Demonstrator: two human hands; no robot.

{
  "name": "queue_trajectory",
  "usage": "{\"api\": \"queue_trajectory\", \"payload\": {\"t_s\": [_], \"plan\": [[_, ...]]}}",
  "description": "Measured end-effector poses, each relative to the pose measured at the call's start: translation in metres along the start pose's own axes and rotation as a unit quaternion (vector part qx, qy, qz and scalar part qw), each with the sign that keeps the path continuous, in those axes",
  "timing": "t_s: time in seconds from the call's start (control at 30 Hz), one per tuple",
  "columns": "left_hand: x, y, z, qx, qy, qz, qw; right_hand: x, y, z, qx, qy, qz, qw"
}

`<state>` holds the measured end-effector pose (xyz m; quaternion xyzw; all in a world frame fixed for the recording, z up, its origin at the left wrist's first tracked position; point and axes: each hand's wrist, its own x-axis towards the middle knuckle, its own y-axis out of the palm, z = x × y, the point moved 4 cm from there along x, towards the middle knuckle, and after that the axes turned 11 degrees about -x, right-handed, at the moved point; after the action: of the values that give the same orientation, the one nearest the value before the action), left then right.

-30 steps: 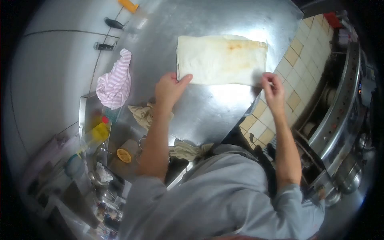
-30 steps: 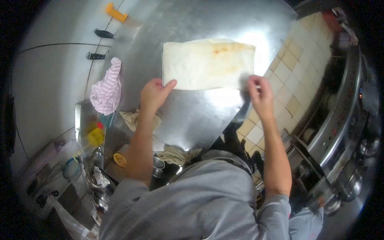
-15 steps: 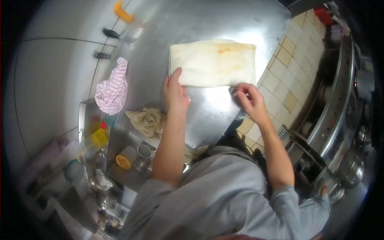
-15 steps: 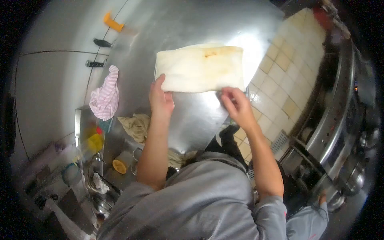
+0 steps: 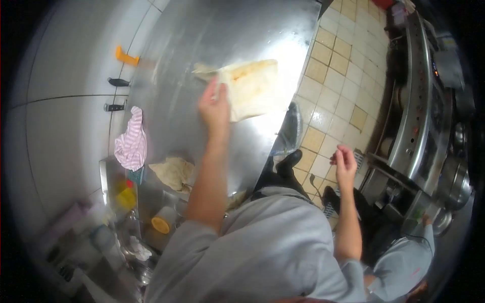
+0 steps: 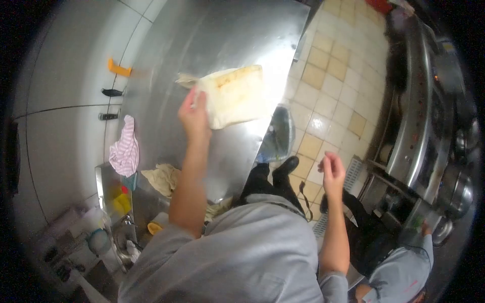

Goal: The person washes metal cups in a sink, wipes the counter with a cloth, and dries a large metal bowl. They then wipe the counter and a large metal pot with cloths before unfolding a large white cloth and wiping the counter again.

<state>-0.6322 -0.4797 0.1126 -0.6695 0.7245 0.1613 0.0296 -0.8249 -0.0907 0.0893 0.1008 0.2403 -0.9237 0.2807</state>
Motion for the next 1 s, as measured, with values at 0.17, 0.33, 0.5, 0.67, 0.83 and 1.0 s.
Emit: {"api": "queue_trajectory", "payload": {"t_s": [0.17,0.33,0.5,0.67,0.83,1.0], "plan": [[-0.045,0.08,0.03,0.253,0.09,0.183,0.946,-0.017,-0.004,-0.018,0.016,0.037,-0.02,0.999],[-0.056,0.092,0.044,0.336,0.121,0.277,0.892,-0.018,-0.003,-0.011,-0.013,0.032,-0.001,0.999],[-0.065,0.071,0.052,0.381,0.269,0.33,0.821,-0.019,-0.006,-0.012,-0.031,0.018,0.004,0.999],[-0.077,0.076,0.057,0.523,0.324,0.356,0.703,-0.019,-0.007,-0.023,-0.026,0.007,0.013,1.0],[-0.062,0.047,-0.006,0.391,0.363,0.349,0.771,-0.034,-0.03,-0.023,-0.149,0.002,0.022,0.989],[-0.009,-0.007,0.03,0.457,0.072,0.128,0.877,-0.044,-0.083,-0.04,-0.132,-0.036,-0.089,0.987]]}}
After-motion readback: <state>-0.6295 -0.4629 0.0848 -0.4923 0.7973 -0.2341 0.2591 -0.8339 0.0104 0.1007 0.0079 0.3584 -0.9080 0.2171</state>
